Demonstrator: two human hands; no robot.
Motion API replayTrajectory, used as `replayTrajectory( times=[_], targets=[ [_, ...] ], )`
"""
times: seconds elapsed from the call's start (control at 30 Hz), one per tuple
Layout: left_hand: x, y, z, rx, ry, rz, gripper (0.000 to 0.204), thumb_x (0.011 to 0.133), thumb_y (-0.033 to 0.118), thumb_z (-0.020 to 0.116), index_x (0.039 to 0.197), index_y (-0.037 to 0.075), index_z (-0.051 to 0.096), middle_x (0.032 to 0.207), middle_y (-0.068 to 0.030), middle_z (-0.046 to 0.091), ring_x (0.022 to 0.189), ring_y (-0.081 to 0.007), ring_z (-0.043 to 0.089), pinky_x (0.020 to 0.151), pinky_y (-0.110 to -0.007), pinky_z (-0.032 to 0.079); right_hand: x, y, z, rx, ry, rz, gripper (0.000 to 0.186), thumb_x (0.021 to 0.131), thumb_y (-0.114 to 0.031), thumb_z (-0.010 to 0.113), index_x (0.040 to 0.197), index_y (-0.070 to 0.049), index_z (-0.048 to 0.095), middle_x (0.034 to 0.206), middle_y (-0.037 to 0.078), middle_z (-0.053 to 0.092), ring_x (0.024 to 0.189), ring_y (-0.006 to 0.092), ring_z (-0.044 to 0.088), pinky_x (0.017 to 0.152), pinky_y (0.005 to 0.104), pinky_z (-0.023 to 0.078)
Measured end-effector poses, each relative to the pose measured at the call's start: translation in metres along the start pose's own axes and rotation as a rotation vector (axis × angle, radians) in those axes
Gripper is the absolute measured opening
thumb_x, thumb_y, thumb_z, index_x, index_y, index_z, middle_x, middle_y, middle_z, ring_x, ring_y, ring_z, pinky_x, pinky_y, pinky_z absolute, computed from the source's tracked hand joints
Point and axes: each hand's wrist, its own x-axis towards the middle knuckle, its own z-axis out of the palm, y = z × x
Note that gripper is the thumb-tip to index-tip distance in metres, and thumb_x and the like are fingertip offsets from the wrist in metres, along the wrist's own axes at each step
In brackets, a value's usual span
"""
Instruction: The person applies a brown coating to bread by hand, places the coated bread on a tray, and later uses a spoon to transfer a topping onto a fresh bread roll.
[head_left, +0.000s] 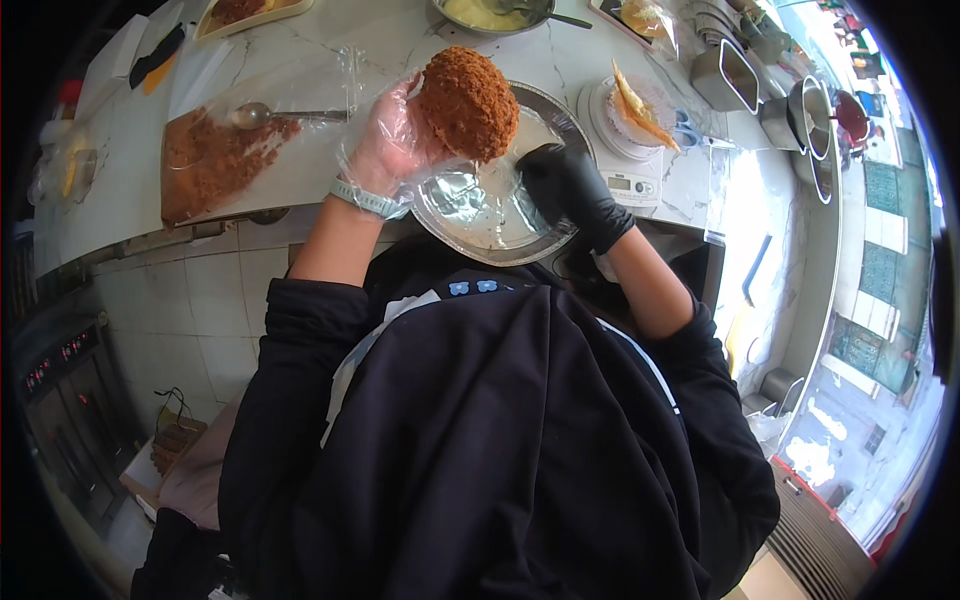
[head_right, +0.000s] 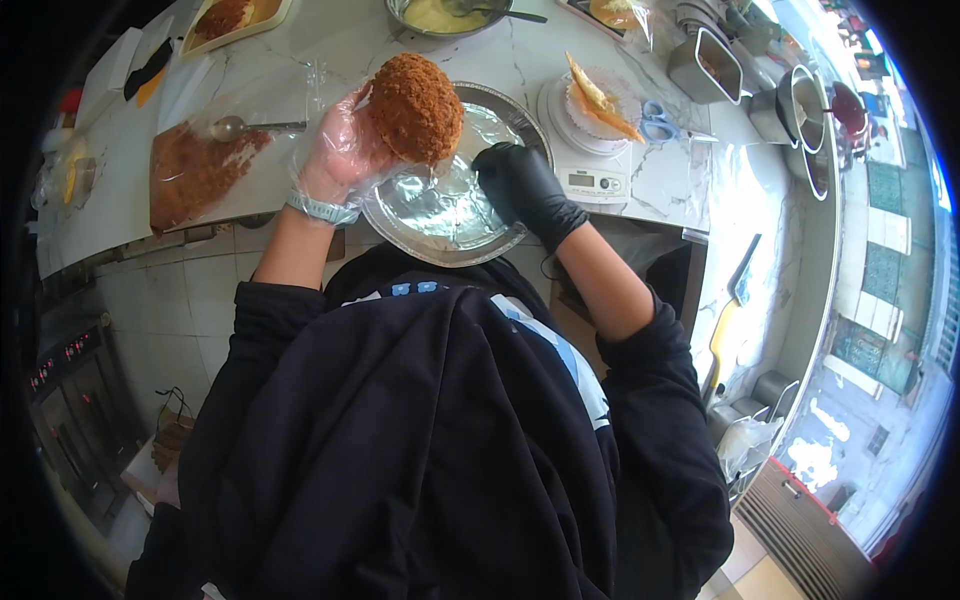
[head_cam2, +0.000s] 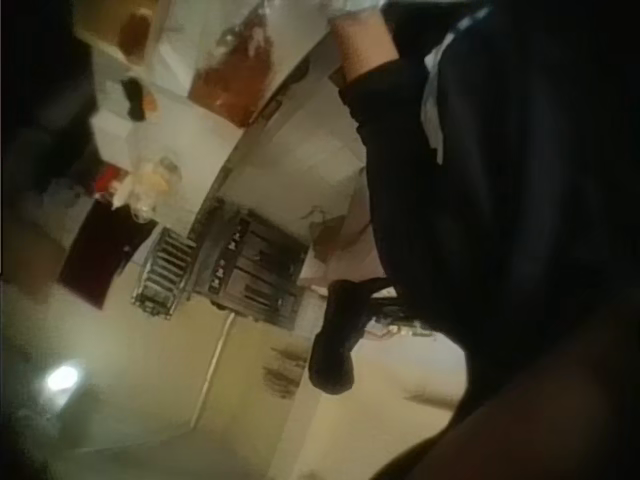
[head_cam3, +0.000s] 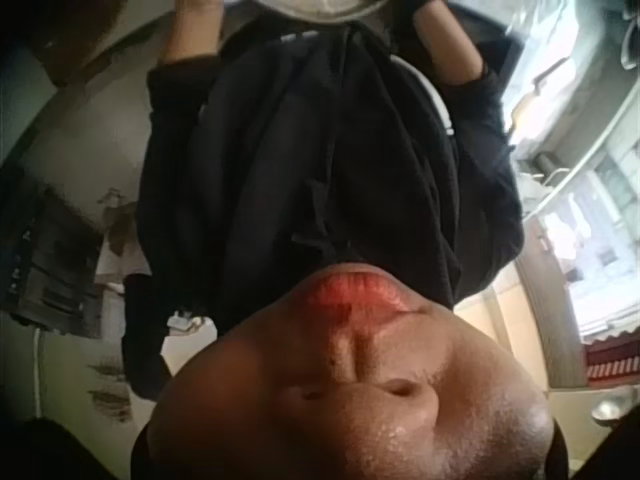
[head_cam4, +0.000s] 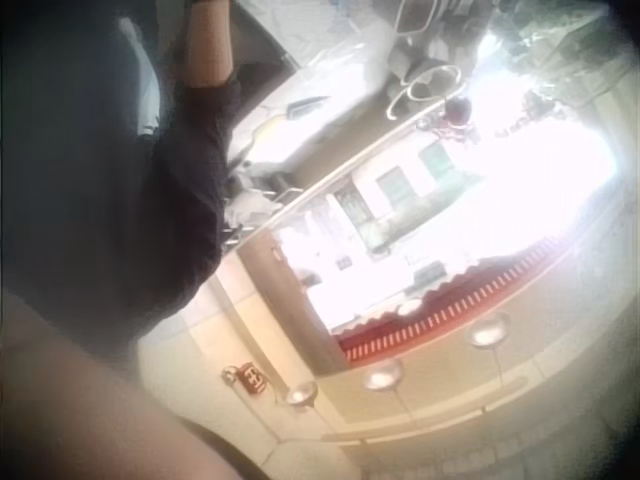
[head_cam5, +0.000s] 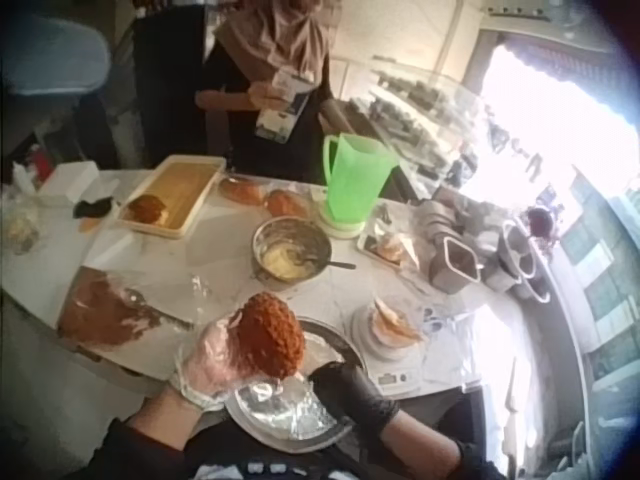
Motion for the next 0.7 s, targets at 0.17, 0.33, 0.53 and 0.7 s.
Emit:
replayTrajectory(
  times=[0.17,0.33,0.53,0.7],
  targets=[
    [-0.007,-0.010,0.023,0.018,-0.041,0.023,0.051,0.093,0.040,0.023,0.131,0.007,0.035,0.130,-0.0155,0.041,0.121,-0.0320,0.039,0.097,-0.054,0.033,0.014,0.040,-0.039,0.780,0.259,0.134,0.018,0.075,-0.010,0.064,0.090,0.000,0.066,0.079,0.008,0.066,0.069,0.0096,0.060,0.068,0.0230,0.049],
    [-0.013,-0.026,0.035,0.016,-0.124,-0.001,0.049,0.094,0.036,0.019,0.129,0.006,0.037,0.127,-0.0139,0.044,0.119,-0.0289,0.042,0.099,-0.049,0.033,0.034,0.012,-0.107,0.923,0.199,-0.077,0.019,0.078,-0.005,0.061,0.094,0.004,0.064,0.087,0.008,0.066,0.076,0.0115,0.061,0.074,0.0242,0.050],
    [-0.020,-0.036,0.060,0.214,-0.009,0.024,0.046,0.094,0.036,0.019,0.124,0.009,0.043,0.119,-0.0078,0.052,0.109,-0.0212,0.052,0.091,-0.040,0.043,0.050,0.001,-0.121,0.512,0.197,-0.324,0.017,0.075,-0.011,0.064,0.089,-0.003,0.067,0.083,0.009,0.066,0.069,0.0153,0.062,0.070,0.0264,0.049],
    [-0.022,-0.035,0.058,0.180,-0.023,0.034,0.042,0.094,0.033,0.026,0.120,0.008,0.046,0.117,-0.0068,0.054,0.107,-0.0200,0.053,0.090,-0.040,0.044,0.051,-0.014,-0.122,0.307,0.222,-0.274,0.014,0.071,-0.017,0.067,0.082,-0.008,0.069,0.075,0.009,0.066,0.063,0.0202,0.061,0.065,0.0274,0.049]
  ],
)
